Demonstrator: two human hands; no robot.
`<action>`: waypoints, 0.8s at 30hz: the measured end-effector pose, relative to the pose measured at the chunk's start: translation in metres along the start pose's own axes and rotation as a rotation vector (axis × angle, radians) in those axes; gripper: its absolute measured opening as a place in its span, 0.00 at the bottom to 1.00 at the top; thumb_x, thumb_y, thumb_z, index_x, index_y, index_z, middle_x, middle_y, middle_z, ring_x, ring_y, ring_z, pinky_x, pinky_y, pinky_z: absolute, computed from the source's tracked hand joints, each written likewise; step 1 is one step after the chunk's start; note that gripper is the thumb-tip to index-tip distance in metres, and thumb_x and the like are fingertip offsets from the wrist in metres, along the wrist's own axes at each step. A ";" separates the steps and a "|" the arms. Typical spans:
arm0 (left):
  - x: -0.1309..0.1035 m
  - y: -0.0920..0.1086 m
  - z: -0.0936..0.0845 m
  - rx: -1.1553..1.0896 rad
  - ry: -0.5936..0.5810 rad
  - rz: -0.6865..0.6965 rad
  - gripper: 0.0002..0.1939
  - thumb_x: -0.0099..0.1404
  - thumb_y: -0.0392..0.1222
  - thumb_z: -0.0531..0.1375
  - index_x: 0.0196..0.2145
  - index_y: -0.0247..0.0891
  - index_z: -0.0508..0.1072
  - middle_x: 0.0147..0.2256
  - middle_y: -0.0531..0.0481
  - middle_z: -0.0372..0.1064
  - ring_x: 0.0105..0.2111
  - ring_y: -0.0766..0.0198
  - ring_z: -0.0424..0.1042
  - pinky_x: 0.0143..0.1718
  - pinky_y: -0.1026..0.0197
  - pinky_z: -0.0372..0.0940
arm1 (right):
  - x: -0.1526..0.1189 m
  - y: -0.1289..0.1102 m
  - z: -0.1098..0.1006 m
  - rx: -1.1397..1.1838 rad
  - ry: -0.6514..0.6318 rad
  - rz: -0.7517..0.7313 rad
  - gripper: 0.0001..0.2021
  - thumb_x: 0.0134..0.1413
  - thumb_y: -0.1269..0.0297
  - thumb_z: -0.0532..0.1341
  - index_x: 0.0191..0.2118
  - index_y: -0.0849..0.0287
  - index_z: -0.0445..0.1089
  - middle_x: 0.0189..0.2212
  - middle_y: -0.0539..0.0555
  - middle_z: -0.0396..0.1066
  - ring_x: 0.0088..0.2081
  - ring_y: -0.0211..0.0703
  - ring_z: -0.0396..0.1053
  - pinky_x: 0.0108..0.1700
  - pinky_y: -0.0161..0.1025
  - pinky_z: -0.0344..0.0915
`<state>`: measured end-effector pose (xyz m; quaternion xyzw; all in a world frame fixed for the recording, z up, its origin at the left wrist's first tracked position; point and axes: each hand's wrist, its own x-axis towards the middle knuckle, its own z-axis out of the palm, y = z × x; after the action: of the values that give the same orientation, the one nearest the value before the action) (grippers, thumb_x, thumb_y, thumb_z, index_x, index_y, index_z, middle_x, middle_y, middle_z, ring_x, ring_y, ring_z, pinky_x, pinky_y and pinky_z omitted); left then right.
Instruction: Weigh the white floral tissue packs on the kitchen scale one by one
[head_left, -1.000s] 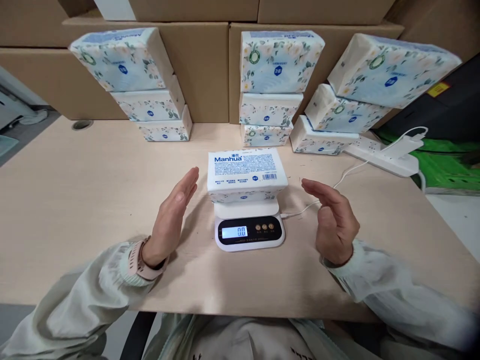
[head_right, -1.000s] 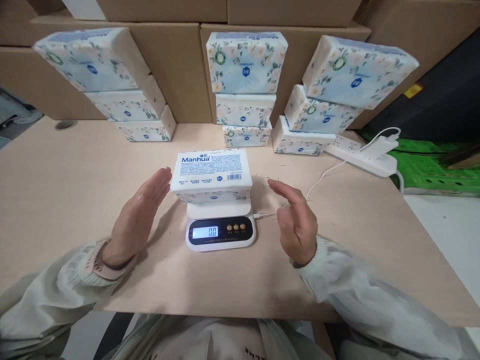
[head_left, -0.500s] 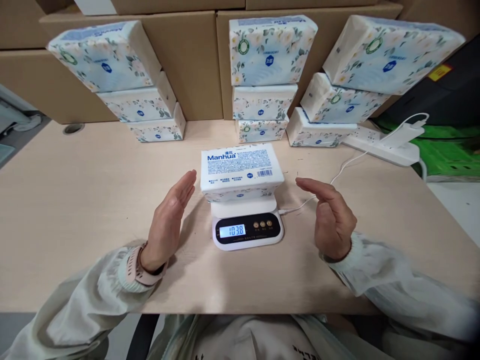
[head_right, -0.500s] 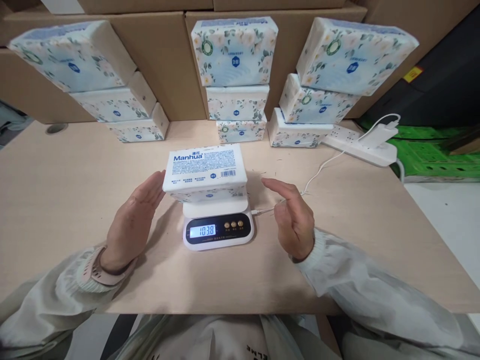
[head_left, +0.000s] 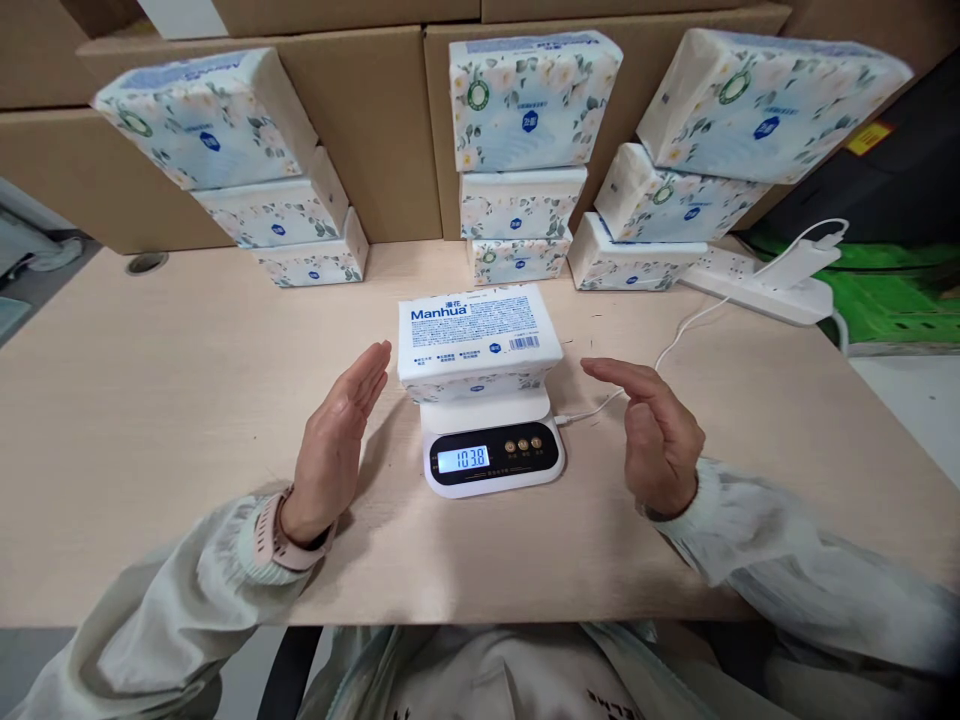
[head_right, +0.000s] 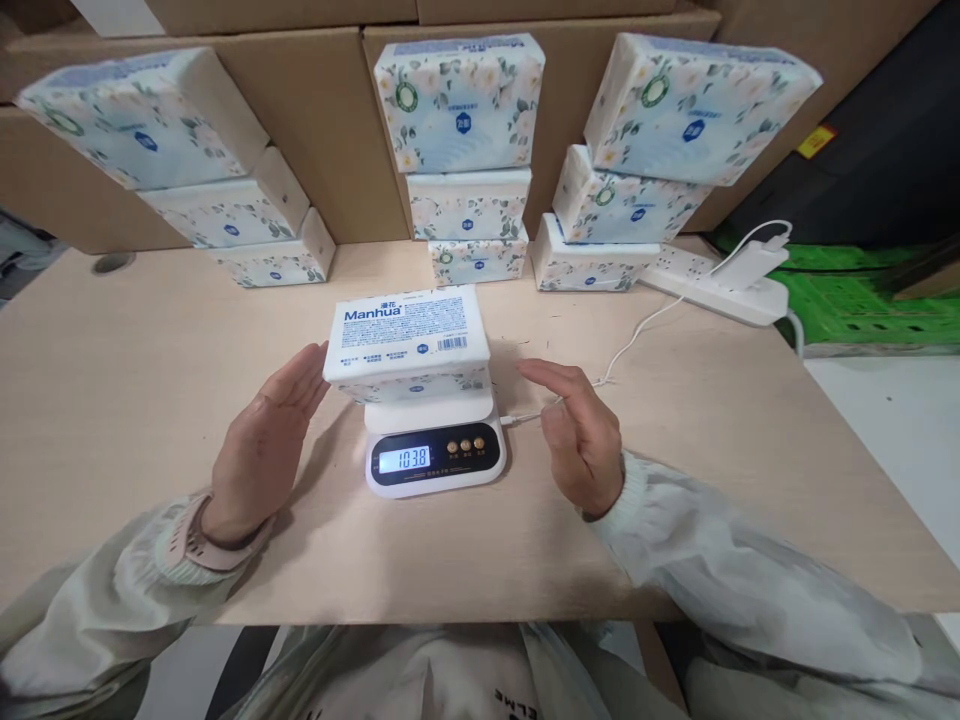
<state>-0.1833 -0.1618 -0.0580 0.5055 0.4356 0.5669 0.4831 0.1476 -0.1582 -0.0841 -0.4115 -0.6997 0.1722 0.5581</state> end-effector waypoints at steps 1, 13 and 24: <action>0.000 0.001 0.000 0.005 0.005 -0.002 0.28 0.75 0.63 0.60 0.64 0.49 0.77 0.71 0.50 0.65 0.76 0.46 0.56 0.80 0.39 0.48 | 0.000 -0.001 0.000 0.001 -0.007 -0.006 0.19 0.74 0.58 0.55 0.63 0.44 0.75 0.57 0.55 0.81 0.59 0.56 0.77 0.59 0.59 0.76; -0.001 0.003 0.002 -0.023 0.003 0.012 0.26 0.75 0.61 0.60 0.64 0.49 0.78 0.70 0.50 0.67 0.75 0.47 0.58 0.80 0.40 0.49 | 0.000 -0.006 0.004 0.056 -0.001 -0.007 0.20 0.74 0.61 0.55 0.64 0.44 0.75 0.57 0.53 0.80 0.59 0.54 0.76 0.60 0.56 0.74; -0.001 0.003 0.003 -0.037 0.003 0.014 0.26 0.75 0.61 0.60 0.63 0.48 0.78 0.70 0.50 0.67 0.75 0.48 0.59 0.80 0.40 0.49 | 0.002 -0.005 0.005 0.124 -0.003 0.126 0.18 0.75 0.58 0.56 0.63 0.45 0.76 0.59 0.53 0.79 0.61 0.52 0.75 0.65 0.53 0.71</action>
<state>-0.1808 -0.1627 -0.0550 0.4986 0.4222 0.5790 0.4877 0.1411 -0.1583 -0.0807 -0.4192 -0.6611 0.2505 0.5697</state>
